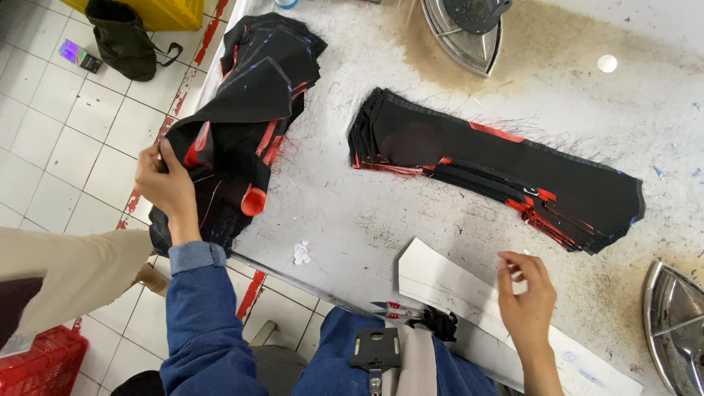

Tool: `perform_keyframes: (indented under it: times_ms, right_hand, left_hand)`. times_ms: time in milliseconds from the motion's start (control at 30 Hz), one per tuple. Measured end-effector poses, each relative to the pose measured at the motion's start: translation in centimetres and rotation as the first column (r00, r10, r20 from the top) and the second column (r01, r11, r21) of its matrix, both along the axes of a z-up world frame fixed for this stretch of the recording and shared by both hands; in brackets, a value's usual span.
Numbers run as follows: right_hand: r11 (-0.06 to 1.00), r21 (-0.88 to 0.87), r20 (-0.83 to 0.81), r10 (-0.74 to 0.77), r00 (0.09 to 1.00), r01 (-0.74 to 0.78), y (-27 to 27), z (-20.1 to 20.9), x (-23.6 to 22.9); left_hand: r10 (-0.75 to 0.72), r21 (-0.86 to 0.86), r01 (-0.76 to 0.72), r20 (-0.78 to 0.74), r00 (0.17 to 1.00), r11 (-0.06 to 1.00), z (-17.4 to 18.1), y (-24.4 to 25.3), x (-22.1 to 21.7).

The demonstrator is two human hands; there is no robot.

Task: The person places a paper pattern on a black fabric piece, trims the excess fabric along the pattern's edge with scissors, and then uses a steam iron to press the fabric. This process is repeated for multiple fabric pieces.

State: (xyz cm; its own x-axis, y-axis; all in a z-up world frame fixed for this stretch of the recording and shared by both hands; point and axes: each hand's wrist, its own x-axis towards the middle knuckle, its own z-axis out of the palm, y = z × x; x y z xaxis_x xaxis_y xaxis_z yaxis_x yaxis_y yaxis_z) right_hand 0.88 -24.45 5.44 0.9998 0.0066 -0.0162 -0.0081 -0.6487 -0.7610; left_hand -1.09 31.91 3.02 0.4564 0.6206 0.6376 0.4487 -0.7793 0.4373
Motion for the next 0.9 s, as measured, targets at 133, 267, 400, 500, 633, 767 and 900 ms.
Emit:
perform_keyframes:
  times_ms: [133, 267, 400, 500, 633, 767, 900]
  right_hand:
    - [0.988, 0.051, 0.023, 0.147, 0.989, -0.148, 2.5, 1.3, 0.8]
    - [0.956, 0.069, -0.003, 0.286, 0.958, -0.285, 4.9, 2.3, 1.2]
    - [0.915, 0.048, 0.067, 0.397, 0.915, -0.400, 6.1, 2.5, 1.2]
    - [0.906, -0.003, 0.000, 0.423, 0.906, -0.423, 6.1, 2.5, 0.8]
    - [0.902, -0.017, 0.023, 0.432, 0.902, -0.431, 5.6, 2.9, 0.7]
    - [0.926, 0.010, -0.009, 0.378, 0.926, -0.378, 4.8, 3.2, 0.5]
    - [0.949, 0.136, 0.026, 0.283, 0.959, -0.283, 4.9, 4.3, 0.0]
  left_hand:
    - [0.060, 0.158, -0.043, -0.102, 0.993, 0.987, 4.0, -2.0, 2.9]
    - [0.168, -0.414, -0.137, 0.041, 0.985, 0.900, 2.3, 1.4, 4.2]
    - [0.262, -0.022, -0.271, 0.349, 0.900, 0.962, 6.3, -0.2, 4.1]
    - [0.047, 0.062, -0.057, 0.156, 0.987, 0.996, 6.5, 0.9, 3.4]
    - [-0.063, -0.108, 0.080, 0.152, 0.986, 0.991, 9.0, 0.0, 2.7]
    - [-0.111, -0.168, 0.231, 0.526, 0.843, 0.958, 11.6, -1.2, 1.5]
    - [-0.367, 0.130, 0.346, 0.442, 0.818, 0.929, 16.5, -5.5, 0.5]
